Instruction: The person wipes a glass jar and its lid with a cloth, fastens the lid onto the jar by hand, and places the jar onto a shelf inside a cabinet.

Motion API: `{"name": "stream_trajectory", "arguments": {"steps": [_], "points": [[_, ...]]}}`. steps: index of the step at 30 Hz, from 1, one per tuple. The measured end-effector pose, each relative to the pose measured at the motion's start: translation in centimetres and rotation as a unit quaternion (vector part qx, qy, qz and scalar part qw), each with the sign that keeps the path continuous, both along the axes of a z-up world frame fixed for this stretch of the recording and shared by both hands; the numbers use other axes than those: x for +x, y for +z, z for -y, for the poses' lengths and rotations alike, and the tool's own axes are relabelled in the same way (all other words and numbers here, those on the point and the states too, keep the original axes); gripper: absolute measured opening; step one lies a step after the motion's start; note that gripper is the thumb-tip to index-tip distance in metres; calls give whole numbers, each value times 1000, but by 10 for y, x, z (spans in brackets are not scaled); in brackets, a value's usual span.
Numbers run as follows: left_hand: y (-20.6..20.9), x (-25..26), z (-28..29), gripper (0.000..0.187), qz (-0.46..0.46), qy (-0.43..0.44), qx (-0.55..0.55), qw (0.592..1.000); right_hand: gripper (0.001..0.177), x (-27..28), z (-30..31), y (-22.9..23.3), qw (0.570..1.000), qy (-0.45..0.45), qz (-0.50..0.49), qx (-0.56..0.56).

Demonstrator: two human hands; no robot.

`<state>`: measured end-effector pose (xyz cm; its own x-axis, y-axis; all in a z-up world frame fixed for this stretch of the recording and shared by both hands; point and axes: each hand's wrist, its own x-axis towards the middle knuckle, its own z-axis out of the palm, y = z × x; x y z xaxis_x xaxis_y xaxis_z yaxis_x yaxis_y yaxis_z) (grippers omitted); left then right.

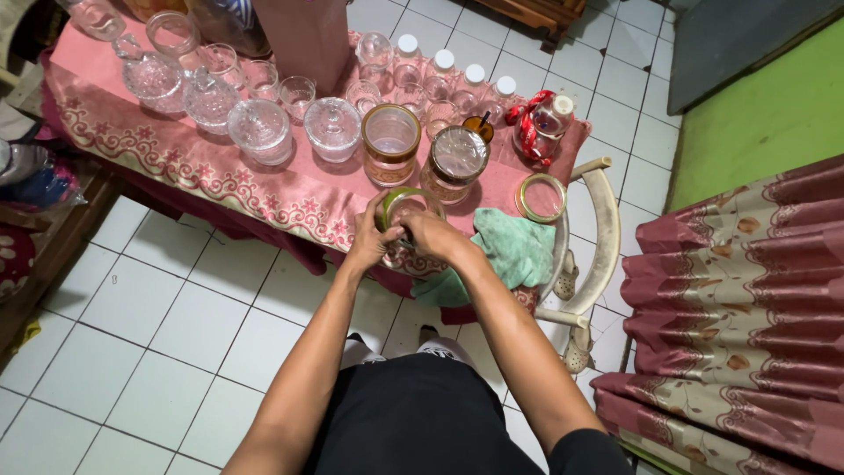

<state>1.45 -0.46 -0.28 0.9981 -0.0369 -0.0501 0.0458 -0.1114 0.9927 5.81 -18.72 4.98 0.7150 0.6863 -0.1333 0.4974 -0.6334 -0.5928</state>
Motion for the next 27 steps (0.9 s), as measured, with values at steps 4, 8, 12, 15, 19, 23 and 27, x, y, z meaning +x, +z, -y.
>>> {"name": "stream_trajectory", "arguments": {"steps": [4,8,12,15,19,23,27], "points": [[5,-1,6,100,-2,10,65,998,55,-8,11,3,999,19,51,7],[7,0,13,101,61,33,122,990,48,-5,19,12,997,23,58,-43],[-1,10,10,91,24,26,67,997,25,-12,23,37,988,-38,143,46],[-5,16,6,82,-1,7,-22,1000,21,-15,43,51,956,-124,153,217],[-3,12,1,79,-21,8,-15,1000,14,-6,110,44,851,-378,4,364],[1,12,-1,74,-86,13,-13,996,19,20,154,9,821,-489,157,247],[12,11,-4,74,-72,8,-17,997,31,29,161,-30,852,-454,148,214]]}}
